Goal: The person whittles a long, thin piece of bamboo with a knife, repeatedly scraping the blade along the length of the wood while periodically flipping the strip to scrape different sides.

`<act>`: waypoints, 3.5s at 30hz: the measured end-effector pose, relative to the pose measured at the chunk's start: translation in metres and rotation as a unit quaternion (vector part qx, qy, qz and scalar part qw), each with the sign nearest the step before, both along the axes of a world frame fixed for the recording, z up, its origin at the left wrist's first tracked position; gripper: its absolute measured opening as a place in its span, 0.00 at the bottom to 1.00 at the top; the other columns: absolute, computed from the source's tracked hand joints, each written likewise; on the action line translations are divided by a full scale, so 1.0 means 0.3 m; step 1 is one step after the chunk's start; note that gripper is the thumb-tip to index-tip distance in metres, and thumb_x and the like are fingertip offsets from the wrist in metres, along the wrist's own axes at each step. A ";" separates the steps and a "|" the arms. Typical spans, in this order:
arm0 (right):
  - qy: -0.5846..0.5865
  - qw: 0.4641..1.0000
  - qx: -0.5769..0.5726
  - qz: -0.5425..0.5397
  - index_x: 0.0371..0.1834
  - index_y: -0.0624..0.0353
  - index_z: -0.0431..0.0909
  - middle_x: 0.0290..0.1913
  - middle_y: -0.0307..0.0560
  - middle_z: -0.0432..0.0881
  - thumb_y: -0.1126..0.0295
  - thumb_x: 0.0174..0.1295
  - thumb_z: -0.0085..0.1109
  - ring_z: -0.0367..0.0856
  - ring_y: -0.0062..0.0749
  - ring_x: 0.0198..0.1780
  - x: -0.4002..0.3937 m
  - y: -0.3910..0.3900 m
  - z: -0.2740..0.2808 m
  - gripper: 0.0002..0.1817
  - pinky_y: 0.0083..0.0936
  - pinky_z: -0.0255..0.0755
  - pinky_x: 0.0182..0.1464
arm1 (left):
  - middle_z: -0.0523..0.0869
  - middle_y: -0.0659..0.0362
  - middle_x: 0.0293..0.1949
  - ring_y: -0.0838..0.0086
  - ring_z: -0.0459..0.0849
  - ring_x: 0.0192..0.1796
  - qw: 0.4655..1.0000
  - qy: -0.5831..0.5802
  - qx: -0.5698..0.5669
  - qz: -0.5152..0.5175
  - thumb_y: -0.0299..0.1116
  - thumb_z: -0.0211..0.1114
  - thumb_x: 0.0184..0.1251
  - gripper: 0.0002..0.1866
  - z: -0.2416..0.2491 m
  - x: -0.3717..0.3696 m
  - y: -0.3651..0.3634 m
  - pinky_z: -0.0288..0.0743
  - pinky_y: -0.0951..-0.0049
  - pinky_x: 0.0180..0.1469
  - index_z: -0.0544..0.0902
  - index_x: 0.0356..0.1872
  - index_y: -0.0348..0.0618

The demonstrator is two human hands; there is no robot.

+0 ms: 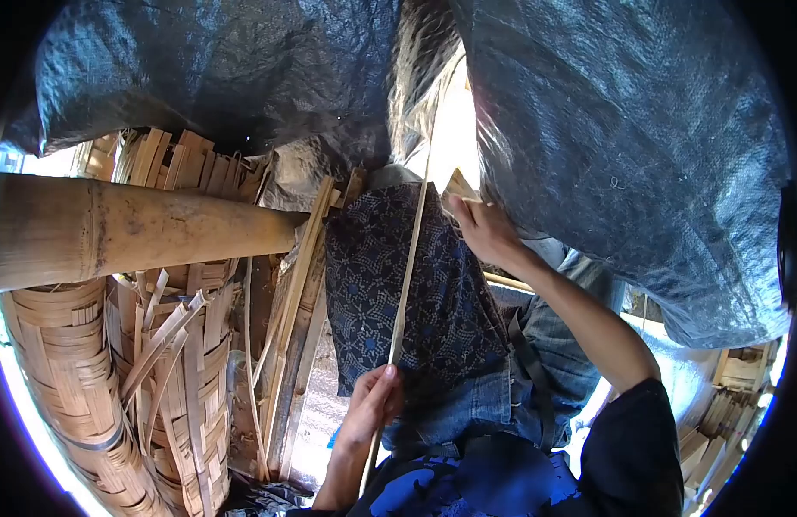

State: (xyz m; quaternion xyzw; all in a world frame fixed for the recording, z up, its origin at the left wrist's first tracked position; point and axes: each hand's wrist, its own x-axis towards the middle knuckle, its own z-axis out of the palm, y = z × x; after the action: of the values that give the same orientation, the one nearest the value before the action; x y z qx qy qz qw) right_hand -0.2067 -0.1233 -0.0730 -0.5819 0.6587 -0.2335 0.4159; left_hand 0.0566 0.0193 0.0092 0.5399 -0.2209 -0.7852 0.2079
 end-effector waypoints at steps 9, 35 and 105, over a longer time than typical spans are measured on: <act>-0.023 0.989 -0.064 0.130 0.24 0.64 0.72 0.10 0.49 0.70 0.58 0.72 0.43 0.71 0.36 0.10 0.032 0.260 0.154 0.22 0.36 0.62 0.17 | 0.68 0.62 0.10 0.78 0.68 0.10 0.997 -0.032 -0.008 -0.076 0.54 0.37 0.76 0.27 -0.002 -0.028 -0.043 0.63 0.80 0.14 0.73 0.28 0.42; 0.154 0.965 -0.127 0.170 0.19 0.59 0.68 0.08 0.41 0.67 0.52 0.69 0.48 0.66 0.31 0.08 0.102 0.245 0.029 0.25 0.31 0.61 0.11 | 0.61 0.65 0.07 0.79 0.60 0.07 0.998 0.050 0.021 -0.007 0.54 0.38 0.76 0.25 -0.046 -0.033 -0.003 0.53 0.80 0.11 0.63 0.21 0.49; -0.041 0.969 -0.091 0.228 0.24 0.61 0.69 0.13 0.50 0.70 0.58 0.67 0.52 0.73 0.45 0.15 -0.009 0.256 0.083 0.19 0.38 0.65 0.19 | 0.70 0.61 0.13 0.77 0.67 0.13 0.963 -0.217 -0.079 -0.136 0.47 0.41 0.77 0.25 0.012 -0.043 -0.031 0.60 0.76 0.18 0.71 0.22 0.41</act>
State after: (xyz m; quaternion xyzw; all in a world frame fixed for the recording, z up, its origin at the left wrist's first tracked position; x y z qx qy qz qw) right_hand -0.2094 -0.0464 -0.0482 -0.7417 0.4673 -0.2152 0.4304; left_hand 0.0436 0.0102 0.0128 0.6441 -0.3938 -0.6498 0.0884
